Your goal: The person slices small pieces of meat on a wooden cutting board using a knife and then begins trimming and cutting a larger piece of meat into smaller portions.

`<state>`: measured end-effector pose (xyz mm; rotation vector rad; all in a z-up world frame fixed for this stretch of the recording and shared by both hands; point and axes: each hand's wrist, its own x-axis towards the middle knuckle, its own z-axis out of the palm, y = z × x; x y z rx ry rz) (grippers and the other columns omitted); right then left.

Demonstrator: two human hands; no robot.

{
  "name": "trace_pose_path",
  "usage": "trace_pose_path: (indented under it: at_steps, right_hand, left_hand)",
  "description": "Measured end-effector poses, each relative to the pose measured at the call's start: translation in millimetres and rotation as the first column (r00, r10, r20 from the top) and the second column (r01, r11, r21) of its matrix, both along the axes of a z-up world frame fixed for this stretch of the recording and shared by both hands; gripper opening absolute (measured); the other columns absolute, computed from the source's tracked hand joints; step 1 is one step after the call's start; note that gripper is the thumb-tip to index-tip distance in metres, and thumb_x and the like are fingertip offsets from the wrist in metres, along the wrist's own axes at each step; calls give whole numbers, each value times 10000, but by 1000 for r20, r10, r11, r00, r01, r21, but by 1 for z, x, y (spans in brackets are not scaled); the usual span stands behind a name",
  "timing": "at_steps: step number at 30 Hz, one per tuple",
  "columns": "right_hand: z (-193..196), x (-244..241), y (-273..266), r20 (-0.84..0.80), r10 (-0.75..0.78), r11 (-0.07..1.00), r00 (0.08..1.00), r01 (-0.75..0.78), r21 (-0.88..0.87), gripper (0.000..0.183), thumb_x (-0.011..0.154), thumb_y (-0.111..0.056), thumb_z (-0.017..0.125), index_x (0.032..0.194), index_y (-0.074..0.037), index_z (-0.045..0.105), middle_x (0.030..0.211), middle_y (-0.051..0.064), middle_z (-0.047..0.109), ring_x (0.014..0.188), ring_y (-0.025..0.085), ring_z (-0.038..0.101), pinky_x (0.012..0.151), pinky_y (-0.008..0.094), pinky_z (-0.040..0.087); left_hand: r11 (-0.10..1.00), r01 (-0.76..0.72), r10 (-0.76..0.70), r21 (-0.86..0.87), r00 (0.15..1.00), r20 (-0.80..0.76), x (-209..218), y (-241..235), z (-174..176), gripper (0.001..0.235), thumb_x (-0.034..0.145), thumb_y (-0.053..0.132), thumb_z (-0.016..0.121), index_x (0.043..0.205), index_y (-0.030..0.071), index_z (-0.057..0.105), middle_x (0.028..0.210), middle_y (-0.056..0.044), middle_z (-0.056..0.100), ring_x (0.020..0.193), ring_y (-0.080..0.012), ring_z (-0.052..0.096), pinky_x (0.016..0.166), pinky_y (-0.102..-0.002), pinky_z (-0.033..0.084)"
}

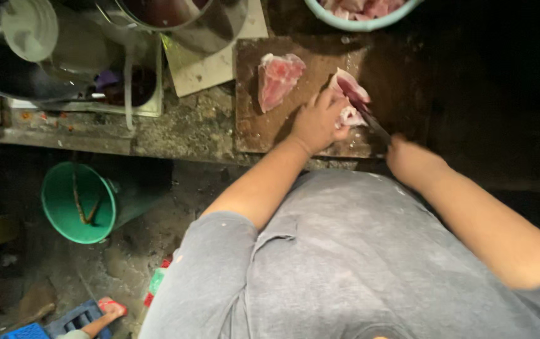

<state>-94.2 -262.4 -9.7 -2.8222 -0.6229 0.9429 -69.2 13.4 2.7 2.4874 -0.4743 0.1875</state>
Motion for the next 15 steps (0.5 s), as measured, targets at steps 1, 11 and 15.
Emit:
trace_pose_path:
  at_steps: [1, 11, 15]
  right_hand:
    - [8, -5, -8, -35, -34, 999, 999, 33, -24, 314, 1049, -268, 457, 1055, 9, 605, 905, 247, 748, 807, 392, 758, 756, 495, 588]
    - [129, -6, -1, -226, -418, 900, 880, 367, -234, 394, 1018, -375, 470, 1253, -101, 628, 1135, 231, 739, 1060, 418, 710, 915, 529, 552]
    - [112, -3, 15, -86, -487, 872, 869, 489, 5, 375, 1035, -364, 481, 1206, -62, 623, 1029, 293, 721, 967, 482, 692, 834, 571, 545]
  left_hand:
    - [1000, -5, 5, 15, 1000, -10, 1, 1, 2, 496, 748, 330, 785, 1200, 168, 664, 1234, -71, 570, 1163, -316, 567, 921, -472, 523]
    - [979, 160, -177, 125, 974, 141, 9, -6, 18, 577, 671, 397, 822, 1185, 188, 663, 1291, -90, 537, 1225, -337, 473, 923, -553, 452]
    - [983, 129, -144, 128, 982, 122, 15, -15, 7, 518, 677, 373, 814, 1148, 210, 673, 1267, -59, 560, 1256, -334, 470, 969, -521, 478]
